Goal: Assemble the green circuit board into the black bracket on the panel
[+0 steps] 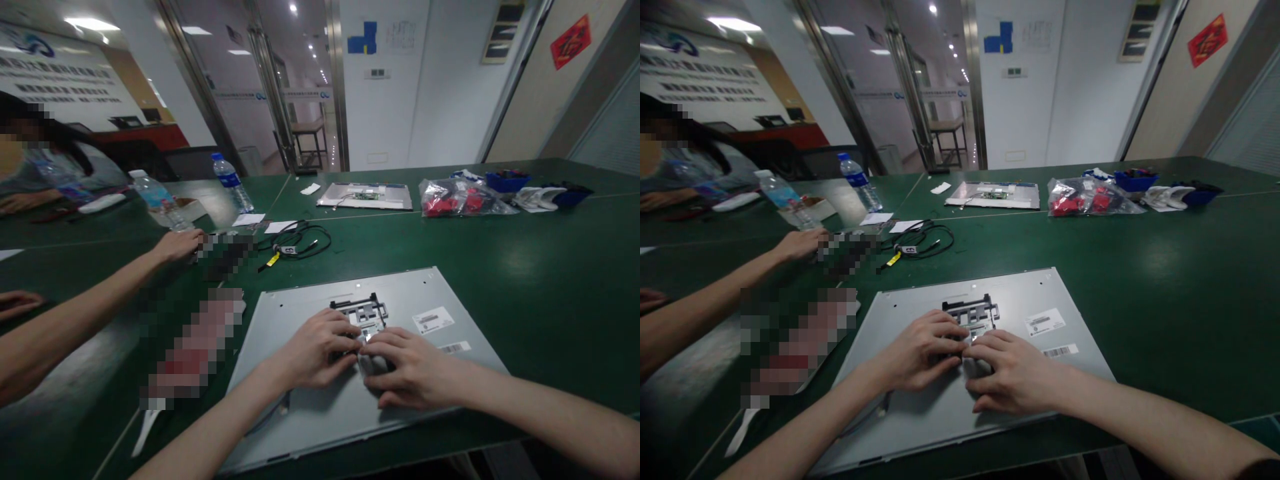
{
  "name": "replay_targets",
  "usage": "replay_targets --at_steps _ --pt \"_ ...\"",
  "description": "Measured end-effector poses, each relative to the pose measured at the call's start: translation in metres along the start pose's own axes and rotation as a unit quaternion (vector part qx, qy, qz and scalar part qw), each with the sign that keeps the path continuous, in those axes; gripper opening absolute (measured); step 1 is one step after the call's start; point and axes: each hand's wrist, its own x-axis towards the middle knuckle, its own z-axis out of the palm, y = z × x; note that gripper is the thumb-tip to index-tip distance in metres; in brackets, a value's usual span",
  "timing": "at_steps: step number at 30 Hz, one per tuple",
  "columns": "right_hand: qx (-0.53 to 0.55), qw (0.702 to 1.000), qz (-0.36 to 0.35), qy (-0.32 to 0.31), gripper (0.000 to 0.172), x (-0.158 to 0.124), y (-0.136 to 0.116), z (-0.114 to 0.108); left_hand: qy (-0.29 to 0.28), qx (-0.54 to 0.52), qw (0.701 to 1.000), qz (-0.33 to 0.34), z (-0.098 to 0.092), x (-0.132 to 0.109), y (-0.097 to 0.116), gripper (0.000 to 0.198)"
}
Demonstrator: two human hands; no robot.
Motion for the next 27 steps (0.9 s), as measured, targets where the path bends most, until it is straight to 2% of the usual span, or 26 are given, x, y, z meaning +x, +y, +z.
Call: replay_targets --at_steps 5,11,18,27 --pt "-0.005 1.0 -0.022 0.009 0.033 0.0005 -0.0013 0.0004 0.002 0.001 1.0 0.003 -0.0016 0.0013 0.0011 0.017" --pt "-0.025 0.999 0.025 0.025 0.04 -0.0007 -0.0005 0.0032 0.009 0.0 1.0 0.005 0.001 -0.0006 -0.0003 0.019" --pt "-0.033 0.997 0.059 0.047 0.036 -0.0002 0.0011 0.0055 -0.009 -0.004 1.0 0.003 -0.0025 0.0011 0.0022 0.02" --pt "-0.017 0.995 0.085 0.038 0.033 -0.0012 -0.0011 0.005 0.012 -0.005 1.0 0.009 -0.0011 0.0012 0.0021 0.019"
